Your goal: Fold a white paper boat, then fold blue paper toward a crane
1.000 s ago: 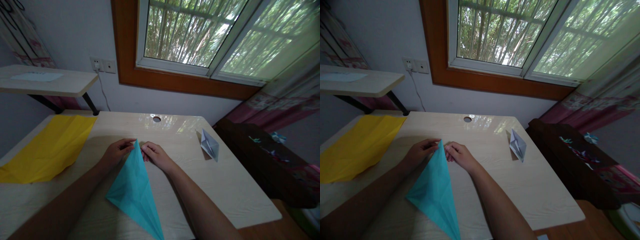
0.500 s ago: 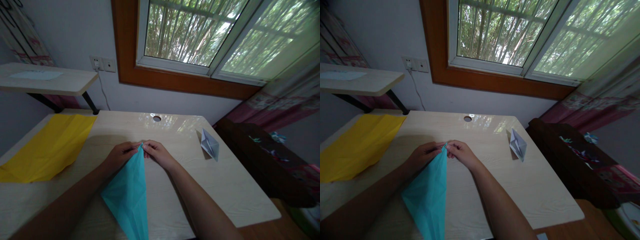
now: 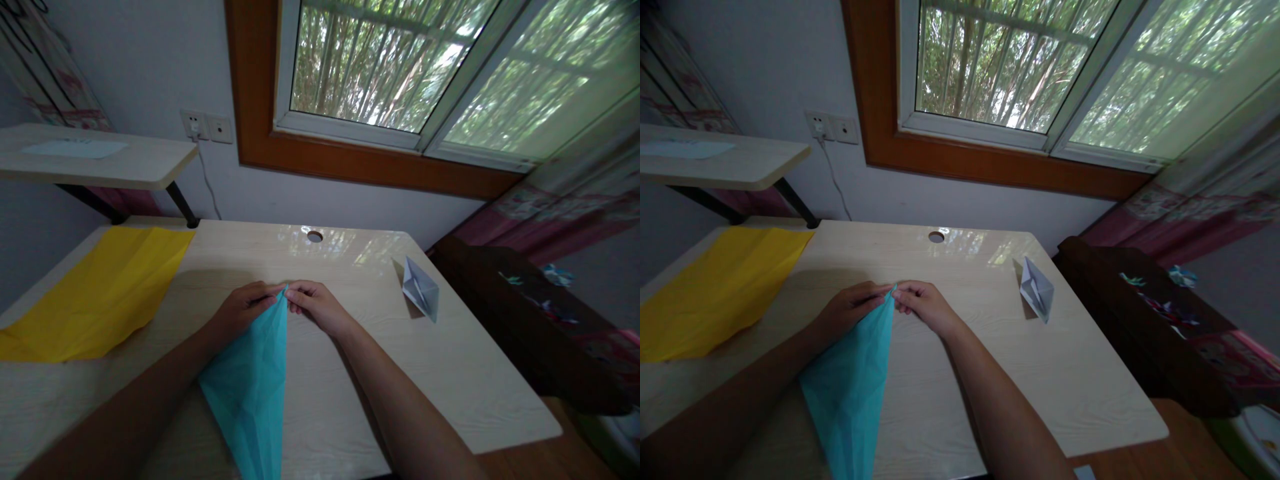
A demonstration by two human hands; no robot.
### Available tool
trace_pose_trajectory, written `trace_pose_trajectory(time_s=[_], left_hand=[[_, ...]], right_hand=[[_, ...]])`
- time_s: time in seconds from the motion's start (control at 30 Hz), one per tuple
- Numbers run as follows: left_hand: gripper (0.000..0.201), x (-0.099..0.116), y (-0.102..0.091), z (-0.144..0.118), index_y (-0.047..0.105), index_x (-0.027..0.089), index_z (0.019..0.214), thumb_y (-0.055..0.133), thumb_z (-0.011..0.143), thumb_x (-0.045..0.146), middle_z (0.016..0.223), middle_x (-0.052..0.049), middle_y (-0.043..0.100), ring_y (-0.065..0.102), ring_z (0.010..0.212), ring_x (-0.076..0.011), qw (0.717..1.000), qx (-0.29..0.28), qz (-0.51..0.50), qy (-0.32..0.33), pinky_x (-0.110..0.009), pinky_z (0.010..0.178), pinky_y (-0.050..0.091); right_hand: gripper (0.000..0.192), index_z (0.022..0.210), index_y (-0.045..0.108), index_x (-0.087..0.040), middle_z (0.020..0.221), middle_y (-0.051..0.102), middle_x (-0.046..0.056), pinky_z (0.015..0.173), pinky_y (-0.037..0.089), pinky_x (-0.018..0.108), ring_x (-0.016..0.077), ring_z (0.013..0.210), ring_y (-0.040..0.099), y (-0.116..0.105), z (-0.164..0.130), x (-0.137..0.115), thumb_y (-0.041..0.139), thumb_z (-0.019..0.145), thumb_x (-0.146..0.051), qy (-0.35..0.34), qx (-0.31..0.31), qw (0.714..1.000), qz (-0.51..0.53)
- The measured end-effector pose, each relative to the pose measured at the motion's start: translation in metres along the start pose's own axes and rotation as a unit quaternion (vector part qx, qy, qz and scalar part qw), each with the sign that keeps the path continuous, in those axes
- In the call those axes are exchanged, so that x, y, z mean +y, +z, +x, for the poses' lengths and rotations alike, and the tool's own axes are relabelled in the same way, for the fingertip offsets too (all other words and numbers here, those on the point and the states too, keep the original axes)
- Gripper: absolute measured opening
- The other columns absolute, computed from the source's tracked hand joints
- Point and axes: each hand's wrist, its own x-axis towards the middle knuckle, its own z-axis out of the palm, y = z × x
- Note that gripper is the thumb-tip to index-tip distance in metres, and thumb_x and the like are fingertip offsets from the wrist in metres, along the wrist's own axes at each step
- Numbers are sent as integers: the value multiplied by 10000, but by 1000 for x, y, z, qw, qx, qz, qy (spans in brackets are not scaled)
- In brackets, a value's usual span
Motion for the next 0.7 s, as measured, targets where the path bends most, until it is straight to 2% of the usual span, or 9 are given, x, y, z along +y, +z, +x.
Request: trace_pose_trajectory(time_s=[0.33,0.5,0.6,0.7], left_hand=[[352,5,-1,1,714,255,1250,554,957,370,880,-30,675,631,854,-189,1000,-8,-2,12,-308,813,475],[344,4,-2,2,711,262,1252,562,956,354,944,-36,706,646,902,-194,1000,-17,-21,13,-320,854,480],[377,3,-1,1,691,254,1280,601,930,363,1055,-51,718,653,978,-208,997,-17,-69,-11,-332,889,492],[443,2,0,-1,664,233,1304,650,890,391,1031,-50,716,663,913,-203,989,-18,-133,-62,-313,805,520]], right_hand=[[358,797,710,-178,664,632,-7,574,401,247,106,580,528,1,0,1,761,806,-532,12,23,1000,18],[333,792,708,-176,662,636,-13,570,395,242,96,568,528,2,0,1,778,800,-501,11,31,999,37],[329,784,702,-176,649,633,-13,561,395,239,95,561,528,1,0,1,786,791,-494,14,37,998,48],[339,781,688,-179,648,632,-15,546,392,237,95,554,523,1,0,1,812,756,-493,15,65,996,60]])
